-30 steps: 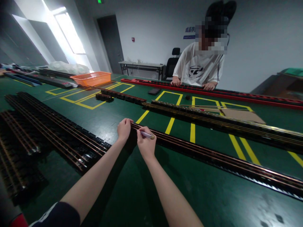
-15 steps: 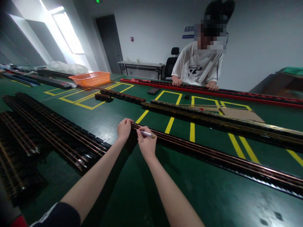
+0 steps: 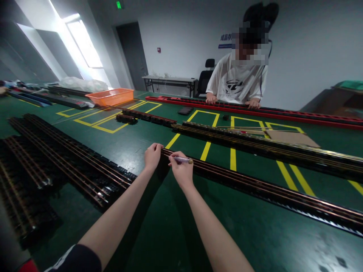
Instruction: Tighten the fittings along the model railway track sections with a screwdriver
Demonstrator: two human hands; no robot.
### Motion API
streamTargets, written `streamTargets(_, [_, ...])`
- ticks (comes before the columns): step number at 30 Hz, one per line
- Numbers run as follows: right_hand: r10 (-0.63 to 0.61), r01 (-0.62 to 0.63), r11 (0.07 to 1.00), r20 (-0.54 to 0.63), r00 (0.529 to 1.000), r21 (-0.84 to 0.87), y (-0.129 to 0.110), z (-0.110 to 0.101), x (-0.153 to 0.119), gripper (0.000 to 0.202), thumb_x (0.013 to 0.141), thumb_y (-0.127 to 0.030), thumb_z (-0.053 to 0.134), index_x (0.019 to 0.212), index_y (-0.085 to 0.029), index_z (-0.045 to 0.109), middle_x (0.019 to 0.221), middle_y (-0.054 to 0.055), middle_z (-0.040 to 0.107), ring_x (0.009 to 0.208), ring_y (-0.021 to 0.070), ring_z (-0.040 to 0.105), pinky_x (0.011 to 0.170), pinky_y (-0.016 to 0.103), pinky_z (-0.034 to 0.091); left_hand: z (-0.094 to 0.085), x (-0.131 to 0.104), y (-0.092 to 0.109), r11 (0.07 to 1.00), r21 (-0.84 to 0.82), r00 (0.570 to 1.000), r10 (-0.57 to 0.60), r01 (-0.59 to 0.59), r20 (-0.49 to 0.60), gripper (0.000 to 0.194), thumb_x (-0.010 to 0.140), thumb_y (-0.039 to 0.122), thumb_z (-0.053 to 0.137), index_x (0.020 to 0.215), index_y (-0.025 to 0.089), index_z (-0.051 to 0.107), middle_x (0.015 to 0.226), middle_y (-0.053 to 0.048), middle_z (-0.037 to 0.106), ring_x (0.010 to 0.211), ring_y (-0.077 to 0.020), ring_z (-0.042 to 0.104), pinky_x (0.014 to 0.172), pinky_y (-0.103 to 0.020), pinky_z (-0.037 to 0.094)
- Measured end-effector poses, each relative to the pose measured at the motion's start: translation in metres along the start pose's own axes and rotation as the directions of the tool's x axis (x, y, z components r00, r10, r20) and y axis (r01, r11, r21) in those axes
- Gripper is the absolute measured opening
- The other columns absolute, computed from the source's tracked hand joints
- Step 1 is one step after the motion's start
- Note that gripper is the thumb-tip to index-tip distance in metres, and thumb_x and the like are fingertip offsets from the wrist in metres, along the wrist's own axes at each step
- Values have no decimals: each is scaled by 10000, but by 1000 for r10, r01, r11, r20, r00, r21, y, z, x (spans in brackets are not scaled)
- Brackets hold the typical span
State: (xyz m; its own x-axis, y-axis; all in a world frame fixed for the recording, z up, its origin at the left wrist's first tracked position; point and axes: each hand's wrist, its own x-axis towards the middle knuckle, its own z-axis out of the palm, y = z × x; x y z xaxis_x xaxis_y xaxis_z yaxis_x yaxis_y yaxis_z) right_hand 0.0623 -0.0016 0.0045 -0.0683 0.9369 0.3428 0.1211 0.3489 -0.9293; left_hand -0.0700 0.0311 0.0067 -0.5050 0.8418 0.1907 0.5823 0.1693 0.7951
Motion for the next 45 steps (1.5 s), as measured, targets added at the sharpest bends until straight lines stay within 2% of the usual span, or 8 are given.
streamTargets(6, [13, -13, 1000, -15, 1000, 14, 7, -1, 8, 178, 809, -360, 628, 788, -183, 626, 730, 29, 677, 645, 181, 689, 476, 226, 464, 2, 0, 0, 999, 7, 999, 39, -40, 36, 300, 931, 292, 400, 905, 230, 692, 963, -36, 725, 870, -194, 653, 721, -256, 444])
streamTargets(12, [15, -15, 1000, -21, 1000, -6, 5, -4, 5, 180, 814, -363, 617, 792, -184, 625, 752, 36, 690, 639, 180, 690, 463, 226, 468, 5, 0, 1, 992, 72, 993, 99, -104, 60, 285, 946, 327, 417, 958, 211, 677, 1038, -53, 679, 940, -196, 636, 779, -267, 451])
streamTargets(21, [-4, 4, 1000, -25, 1000, -17, -1, -18, -5, 199, 827, -383, 616, 800, -187, 632, 778, 45, 685, 637, 175, 674, 473, 242, 490, 4, -3, 3, 984, 108, 989, 133, -140, 68, 265, 953, 302, 399, 958, 220, 652, 1050, -50, 650, 930, -193, 631, 767, -277, 458])
streamTargets(37, [-3, 1, 1000, -61, 998, -27, -1, -24, -9, 251, 819, -432, 621, 791, -183, 642, 749, 40, 677, 604, 161, 652, 470, 236, 476, 7, -2, 0, 980, 82, 983, 174, -179, 65, 264, 957, 275, 388, 944, 214, 645, 1024, -54, 639, 893, -193, 623, 748, -294, 466])
streamTargets(41, [6, -8, 1000, -72, 997, -23, 1, -23, -10, 220, 814, -404, 629, 801, -184, 643, 719, 23, 661, 585, 156, 647, 453, 226, 457, 10, -2, -2, 967, 97, 972, 234, -235, 27, 272, 955, 254, 388, 940, 208, 656, 1034, -69, 628, 932, -202, 607, 793, -307, 471])
streamTargets(45, [6, -6, 1000, -80, 997, -9, 4, -22, -10, 203, 816, -383, 629, 797, -181, 642, 709, 15, 652, 568, 147, 639, 443, 218, 441, 13, -3, -3, 924, 194, 942, 336, -328, -9, 275, 942, 217, 404, 921, 195, 677, 1055, -87, 640, 1029, -239, 556, 888, -356, 441])
